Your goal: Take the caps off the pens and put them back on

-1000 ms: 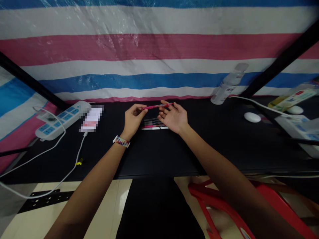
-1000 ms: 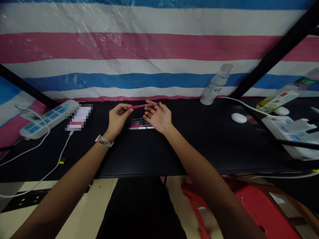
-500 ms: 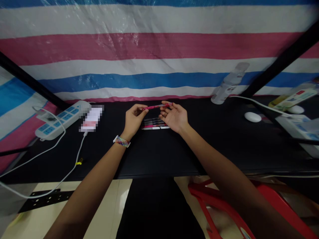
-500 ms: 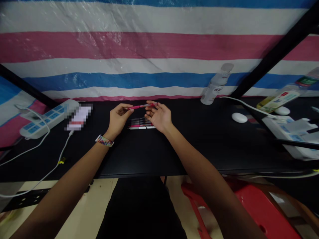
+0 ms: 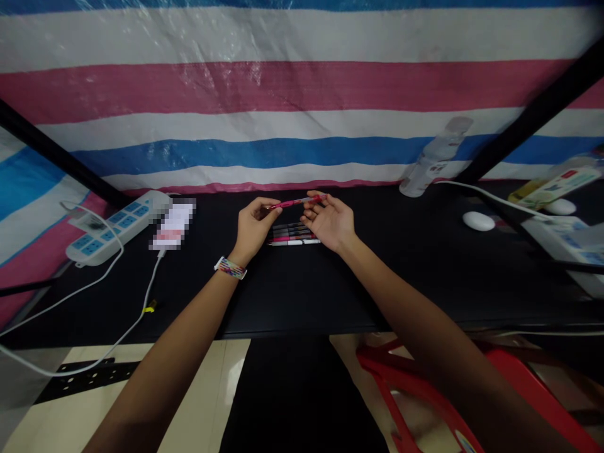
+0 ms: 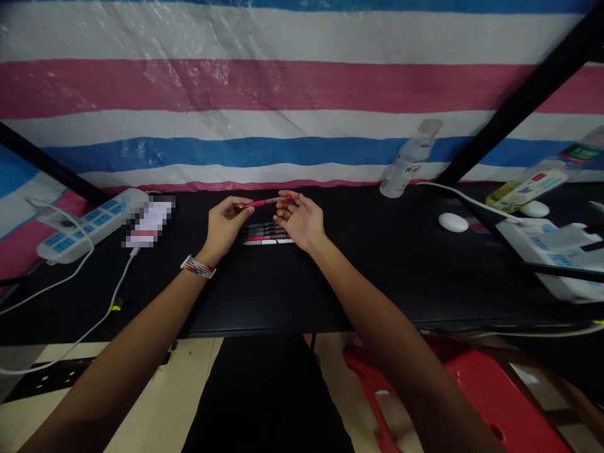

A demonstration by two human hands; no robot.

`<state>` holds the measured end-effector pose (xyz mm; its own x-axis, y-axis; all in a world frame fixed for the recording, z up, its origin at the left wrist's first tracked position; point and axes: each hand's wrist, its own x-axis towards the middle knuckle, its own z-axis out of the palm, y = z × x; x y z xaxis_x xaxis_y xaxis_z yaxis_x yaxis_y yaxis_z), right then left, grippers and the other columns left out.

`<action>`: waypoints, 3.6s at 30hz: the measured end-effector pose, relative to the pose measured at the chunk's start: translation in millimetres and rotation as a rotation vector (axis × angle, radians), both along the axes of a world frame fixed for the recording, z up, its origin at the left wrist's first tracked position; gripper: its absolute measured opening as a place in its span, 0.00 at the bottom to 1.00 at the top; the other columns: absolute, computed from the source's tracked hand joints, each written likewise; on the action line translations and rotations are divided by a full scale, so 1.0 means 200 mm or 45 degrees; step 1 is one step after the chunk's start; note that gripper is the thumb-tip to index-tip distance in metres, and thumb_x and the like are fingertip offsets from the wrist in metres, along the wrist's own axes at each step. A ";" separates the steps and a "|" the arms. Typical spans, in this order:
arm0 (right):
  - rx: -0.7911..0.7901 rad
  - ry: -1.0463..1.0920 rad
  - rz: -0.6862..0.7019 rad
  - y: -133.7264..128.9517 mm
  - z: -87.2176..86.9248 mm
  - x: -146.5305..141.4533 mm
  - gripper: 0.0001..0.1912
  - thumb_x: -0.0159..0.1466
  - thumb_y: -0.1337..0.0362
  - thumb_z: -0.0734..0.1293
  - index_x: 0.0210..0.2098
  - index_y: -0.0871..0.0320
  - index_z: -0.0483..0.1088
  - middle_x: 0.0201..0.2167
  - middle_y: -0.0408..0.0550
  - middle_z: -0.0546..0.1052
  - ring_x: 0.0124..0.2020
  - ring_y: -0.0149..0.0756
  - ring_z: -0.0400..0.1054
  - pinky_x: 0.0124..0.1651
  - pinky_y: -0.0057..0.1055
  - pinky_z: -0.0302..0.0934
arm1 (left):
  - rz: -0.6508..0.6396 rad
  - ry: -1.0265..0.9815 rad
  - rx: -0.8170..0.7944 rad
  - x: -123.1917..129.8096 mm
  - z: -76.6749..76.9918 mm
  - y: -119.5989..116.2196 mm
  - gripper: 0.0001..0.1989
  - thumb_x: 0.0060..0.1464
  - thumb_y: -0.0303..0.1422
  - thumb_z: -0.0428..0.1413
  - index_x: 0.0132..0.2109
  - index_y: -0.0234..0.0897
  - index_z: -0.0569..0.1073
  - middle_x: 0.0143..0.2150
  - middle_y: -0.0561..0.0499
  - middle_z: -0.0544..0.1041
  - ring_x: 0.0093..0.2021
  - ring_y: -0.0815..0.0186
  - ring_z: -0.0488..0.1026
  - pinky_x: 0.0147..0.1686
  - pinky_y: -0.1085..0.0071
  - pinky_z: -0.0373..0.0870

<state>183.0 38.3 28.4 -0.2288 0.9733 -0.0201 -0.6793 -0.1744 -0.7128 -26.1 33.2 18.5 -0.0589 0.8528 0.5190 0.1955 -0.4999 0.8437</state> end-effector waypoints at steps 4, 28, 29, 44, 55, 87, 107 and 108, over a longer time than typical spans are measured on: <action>-0.037 0.054 0.033 0.00 0.00 0.00 0.21 0.70 0.47 0.63 0.49 0.53 0.79 0.35 0.50 0.79 0.36 0.43 0.70 0.44 0.43 0.71 | 0.014 -0.009 -0.009 0.00 0.00 0.00 0.07 0.59 0.35 0.70 0.44 0.40 0.84 0.41 0.49 0.85 0.41 0.62 0.80 0.47 0.63 0.78; 0.003 -0.097 0.028 -0.02 0.03 0.00 0.19 0.72 0.46 0.65 0.50 0.50 0.80 0.37 0.49 0.81 0.39 0.44 0.73 0.46 0.43 0.72 | 0.033 0.000 -0.055 -0.01 0.01 0.00 0.09 0.59 0.38 0.69 0.44 0.40 0.83 0.40 0.48 0.84 0.42 0.61 0.80 0.48 0.62 0.78; -0.003 -0.087 0.027 -0.02 0.03 0.00 0.18 0.71 0.48 0.66 0.50 0.50 0.80 0.37 0.49 0.81 0.39 0.43 0.72 0.47 0.42 0.72 | 0.032 0.000 -0.056 -0.01 0.01 0.00 0.10 0.59 0.38 0.69 0.44 0.40 0.83 0.40 0.48 0.84 0.42 0.60 0.80 0.48 0.62 0.78; 0.023 -0.066 0.016 -0.01 0.04 -0.01 0.16 0.71 0.50 0.65 0.47 0.53 0.79 0.35 0.51 0.78 0.41 0.44 0.73 0.51 0.45 0.74 | 0.023 -0.017 -0.051 -0.01 0.02 0.00 0.07 0.58 0.34 0.69 0.43 0.40 0.83 0.41 0.48 0.85 0.43 0.60 0.81 0.48 0.62 0.78; 0.279 -0.405 -0.333 0.00 0.01 0.01 0.11 0.64 0.53 0.78 0.41 0.50 0.80 0.35 0.43 0.80 0.31 0.33 0.70 0.36 0.33 0.73 | 0.054 -0.008 -0.051 -0.03 0.00 0.02 0.07 0.59 0.33 0.69 0.44 0.41 0.83 0.40 0.48 0.84 0.42 0.61 0.81 0.48 0.62 0.80; 0.814 -1.506 -0.409 0.02 -0.10 0.07 0.10 0.61 0.71 0.71 0.33 0.49 0.84 0.37 0.52 0.77 0.45 0.51 0.68 0.61 0.56 0.64 | 0.127 0.563 -0.026 -0.08 -0.07 0.01 0.08 0.52 0.26 0.61 0.35 0.44 0.84 0.36 0.48 0.86 0.39 0.55 0.80 0.48 0.56 0.76; 0.796 -1.848 -0.455 -0.02 -0.09 0.05 0.16 0.67 0.72 0.67 0.47 0.55 0.85 0.45 0.54 0.81 0.51 0.50 0.75 0.61 0.50 0.70 | 0.143 0.561 -0.130 -0.07 -0.05 -0.01 0.07 0.59 0.28 0.60 0.40 0.41 0.83 0.43 0.46 0.86 0.47 0.51 0.79 0.55 0.52 0.72; 0.763 -1.770 -0.487 -0.01 -0.10 0.05 0.15 0.67 0.71 0.67 0.46 0.55 0.85 0.45 0.54 0.81 0.50 0.49 0.76 0.62 0.50 0.70 | 0.135 0.485 -0.148 -0.07 -0.05 0.00 0.07 0.60 0.29 0.60 0.41 0.41 0.83 0.43 0.45 0.85 0.47 0.52 0.80 0.55 0.53 0.72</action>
